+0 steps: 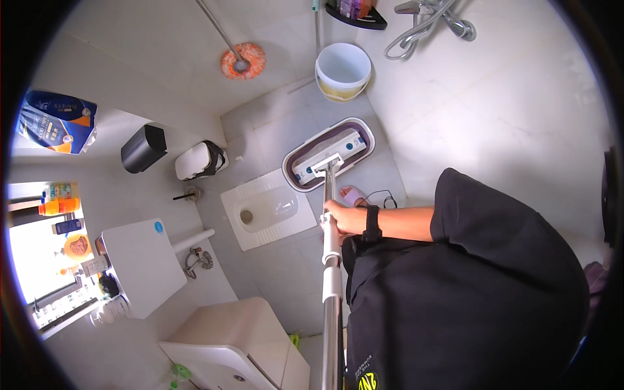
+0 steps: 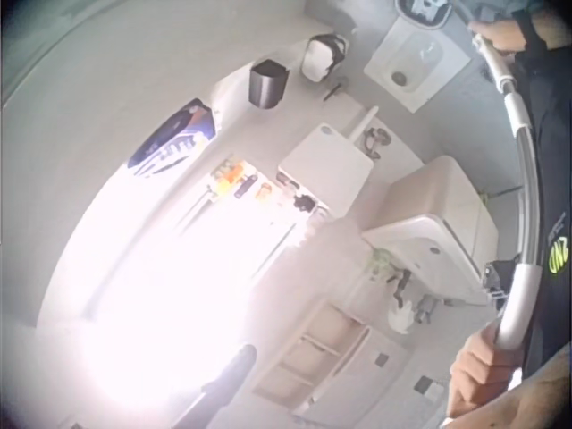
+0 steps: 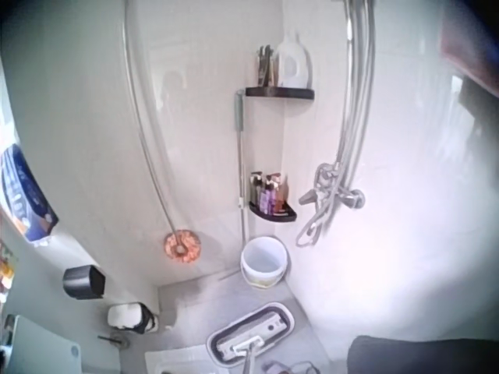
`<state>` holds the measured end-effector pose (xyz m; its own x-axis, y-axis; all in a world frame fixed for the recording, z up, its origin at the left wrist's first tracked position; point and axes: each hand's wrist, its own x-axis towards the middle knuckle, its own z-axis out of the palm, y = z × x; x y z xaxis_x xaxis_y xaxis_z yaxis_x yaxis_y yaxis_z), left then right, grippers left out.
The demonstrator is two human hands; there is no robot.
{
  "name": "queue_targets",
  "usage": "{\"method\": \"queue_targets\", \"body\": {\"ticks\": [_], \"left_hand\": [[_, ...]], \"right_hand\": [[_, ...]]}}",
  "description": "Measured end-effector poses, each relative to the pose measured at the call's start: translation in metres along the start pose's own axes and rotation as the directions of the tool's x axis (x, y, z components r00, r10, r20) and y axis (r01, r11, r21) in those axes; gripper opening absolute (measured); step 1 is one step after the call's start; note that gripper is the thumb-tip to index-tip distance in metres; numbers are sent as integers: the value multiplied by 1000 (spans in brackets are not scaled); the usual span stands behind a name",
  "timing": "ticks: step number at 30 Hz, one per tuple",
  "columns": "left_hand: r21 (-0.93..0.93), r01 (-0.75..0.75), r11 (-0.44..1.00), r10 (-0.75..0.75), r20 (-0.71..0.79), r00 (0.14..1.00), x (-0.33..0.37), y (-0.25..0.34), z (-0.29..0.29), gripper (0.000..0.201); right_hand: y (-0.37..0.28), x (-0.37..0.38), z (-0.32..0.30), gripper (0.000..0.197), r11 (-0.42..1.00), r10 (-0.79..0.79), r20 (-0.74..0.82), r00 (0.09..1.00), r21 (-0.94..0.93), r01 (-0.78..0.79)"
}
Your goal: Using a flat mop to clean a small tiled bathroom floor.
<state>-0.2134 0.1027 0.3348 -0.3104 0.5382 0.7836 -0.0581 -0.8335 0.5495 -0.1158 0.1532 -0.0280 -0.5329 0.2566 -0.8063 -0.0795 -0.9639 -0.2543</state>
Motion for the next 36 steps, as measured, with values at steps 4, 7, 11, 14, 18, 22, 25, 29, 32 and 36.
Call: {"method": "queue_targets", "body": {"ticks": [4, 7, 11, 14, 18, 22, 25, 29, 32, 36], "left_hand": [[-4, 22, 1000, -22, 6, 1000, 4, -25, -1, 23], [-13, 48, 999, -48, -4, 999, 6, -39, -5, 23], [-20, 91, 996, -92, -57, 994, -5, -51, -24, 23], [-23, 122, 992, -124, -109, 986, -21, -51, -41, 24], [-23, 160, 987, -161, -163, 973, -39, -45, -61, 24], [-13, 152, 988, -152, -185, 971, -48, -39, -67, 24], [11, 117, 993, -113, -190, 975, -50, -25, -65, 24], [54, 63, 997, -52, -190, 980, -53, 5, -60, 25], [53, 26, 998, -15, -192, 981, -57, 27, -58, 25], [40, -42, 998, 50, -214, 976, -68, 62, -57, 25]], "right_hand": [[-30, -14, 21, 53, 996, -78, -361, 929, 15, 90], [-33, -19, 11, 55, 998, -44, 3, 999, 39, 44], [-33, 30, 28, 61, 990, -45, -421, 906, 103, 97], [-32, 53, 40, 66, 987, -43, -519, 854, 112, 117], [-42, 66, 43, 50, 989, 52, -568, 821, 143, 36], [-35, 75, 25, 34, 989, 65, -578, 813, 145, 24], [-23, 78, 21, 22, 981, 59, -517, 854, 190, 47], [-5, 62, 23, 27, 985, 7, -293, 956, 166, 44], [13, 50, 6, 25, 980, -200, -225, 954, -34, 198], [29, 30, 27, 24, 987, -153, -316, 936, -91, 130]]}}
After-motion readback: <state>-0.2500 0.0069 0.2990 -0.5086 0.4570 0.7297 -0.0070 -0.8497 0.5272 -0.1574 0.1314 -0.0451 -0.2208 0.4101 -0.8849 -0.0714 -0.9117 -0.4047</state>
